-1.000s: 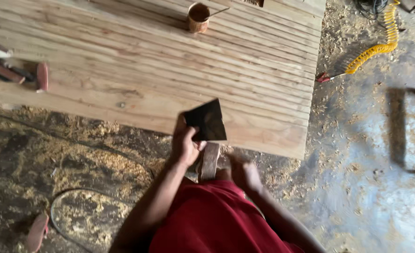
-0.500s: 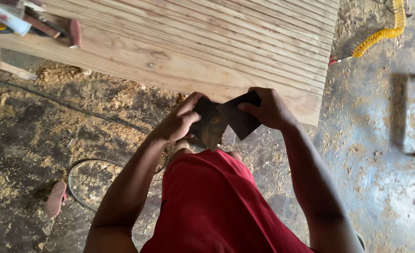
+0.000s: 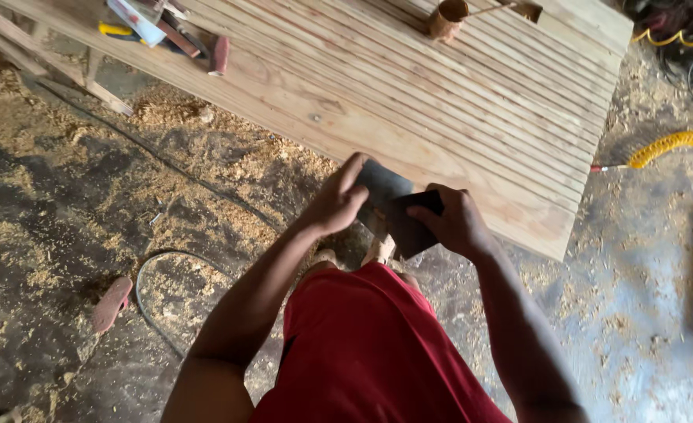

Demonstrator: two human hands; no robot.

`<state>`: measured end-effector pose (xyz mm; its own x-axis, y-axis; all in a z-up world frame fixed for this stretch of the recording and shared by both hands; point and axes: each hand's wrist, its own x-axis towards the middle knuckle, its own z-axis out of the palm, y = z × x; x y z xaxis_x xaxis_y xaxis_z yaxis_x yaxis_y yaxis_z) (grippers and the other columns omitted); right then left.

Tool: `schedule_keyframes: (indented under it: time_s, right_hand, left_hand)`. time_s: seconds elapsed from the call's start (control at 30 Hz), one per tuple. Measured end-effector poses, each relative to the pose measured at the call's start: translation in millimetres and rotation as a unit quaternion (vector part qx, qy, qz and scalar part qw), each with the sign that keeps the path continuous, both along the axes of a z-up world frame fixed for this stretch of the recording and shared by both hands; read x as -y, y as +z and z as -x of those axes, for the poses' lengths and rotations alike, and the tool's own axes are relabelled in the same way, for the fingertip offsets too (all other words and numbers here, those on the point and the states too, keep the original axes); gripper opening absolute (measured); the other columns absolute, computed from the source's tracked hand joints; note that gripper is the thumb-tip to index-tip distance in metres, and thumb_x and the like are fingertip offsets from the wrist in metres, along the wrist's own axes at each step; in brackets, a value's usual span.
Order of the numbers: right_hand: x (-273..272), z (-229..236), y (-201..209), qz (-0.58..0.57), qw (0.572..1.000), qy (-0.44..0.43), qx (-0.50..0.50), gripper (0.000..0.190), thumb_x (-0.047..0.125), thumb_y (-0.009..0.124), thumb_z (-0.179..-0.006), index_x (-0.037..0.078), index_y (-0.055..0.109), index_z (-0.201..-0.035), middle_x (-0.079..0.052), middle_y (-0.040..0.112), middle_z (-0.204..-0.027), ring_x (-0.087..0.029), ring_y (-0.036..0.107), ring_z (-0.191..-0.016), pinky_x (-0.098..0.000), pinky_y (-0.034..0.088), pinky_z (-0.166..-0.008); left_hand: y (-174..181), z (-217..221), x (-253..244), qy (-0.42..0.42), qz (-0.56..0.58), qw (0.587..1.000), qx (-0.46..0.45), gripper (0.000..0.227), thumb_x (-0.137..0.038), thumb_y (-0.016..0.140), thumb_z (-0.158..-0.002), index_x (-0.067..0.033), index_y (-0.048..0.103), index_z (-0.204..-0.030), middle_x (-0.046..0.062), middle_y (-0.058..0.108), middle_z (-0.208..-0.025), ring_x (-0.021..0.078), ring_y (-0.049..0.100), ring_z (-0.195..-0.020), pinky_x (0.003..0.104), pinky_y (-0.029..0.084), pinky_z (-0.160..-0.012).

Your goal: The person uses a putty knife to apply a brown filler paste into the grooves of a wooden table. They spread the filler along the lines and scrape off the excess material to smooth the surface.

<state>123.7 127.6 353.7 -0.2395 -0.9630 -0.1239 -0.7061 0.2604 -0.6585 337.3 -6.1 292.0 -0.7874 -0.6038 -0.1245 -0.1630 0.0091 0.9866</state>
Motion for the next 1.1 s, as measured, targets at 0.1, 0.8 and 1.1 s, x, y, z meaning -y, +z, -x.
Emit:
schedule_keyframes:
  time_s: [0.1,0.8,1.1]
  right_hand:
    - [-0.5,12.0,-3.1,0.008,0.997,-0.072,0.026,0.024,0.022,0.08,-0.086,0.001,0.073,-0.097,-0.01,0.074,-0.076,-0.016,0.068,-0.065,-0.035,0.055,-0.06]
    - [-13.0,46.2,-30.6,0.022,0.996,-0.085,0.023,0.026,0.022,0.081,-0.085,0.001,0.073,-0.098,-0.012,0.075,-0.079,-0.017,0.069,-0.067,-0.034,0.056,-0.06]
    - [-19.6,45.1,-20.6,0.037,0.991,-0.129,0.023,0.028,0.021,0.082,-0.089,-0.002,0.069,-0.093,-0.014,0.071,-0.076,-0.017,0.065,-0.067,-0.0354,0.053,-0.061]
  left_hand:
    - [3.9,7.9,-5.1,0.016,0.083,0.995,-0.056,0.065,-0.006,0.046,-0.095,0.0067,0.024,-0.154,0.035,0.027,-0.162,0.0438,0.025,-0.153,0.053,0.022,-0.127]
    - [8.5,41.4,-43.7,0.203,0.238,0.945,-0.091,0.046,-0.003,0.049,-0.096,0.0021,0.041,-0.141,0.026,0.061,-0.122,0.0376,0.064,-0.11,0.052,0.052,-0.095]
    - [-2.9,47.7,-48.8,0.191,0.23,0.947,-0.117,0.043,-0.003,0.046,-0.1,0.0006,0.039,-0.143,0.022,0.062,-0.117,0.033,0.067,-0.1,0.044,0.058,-0.09]
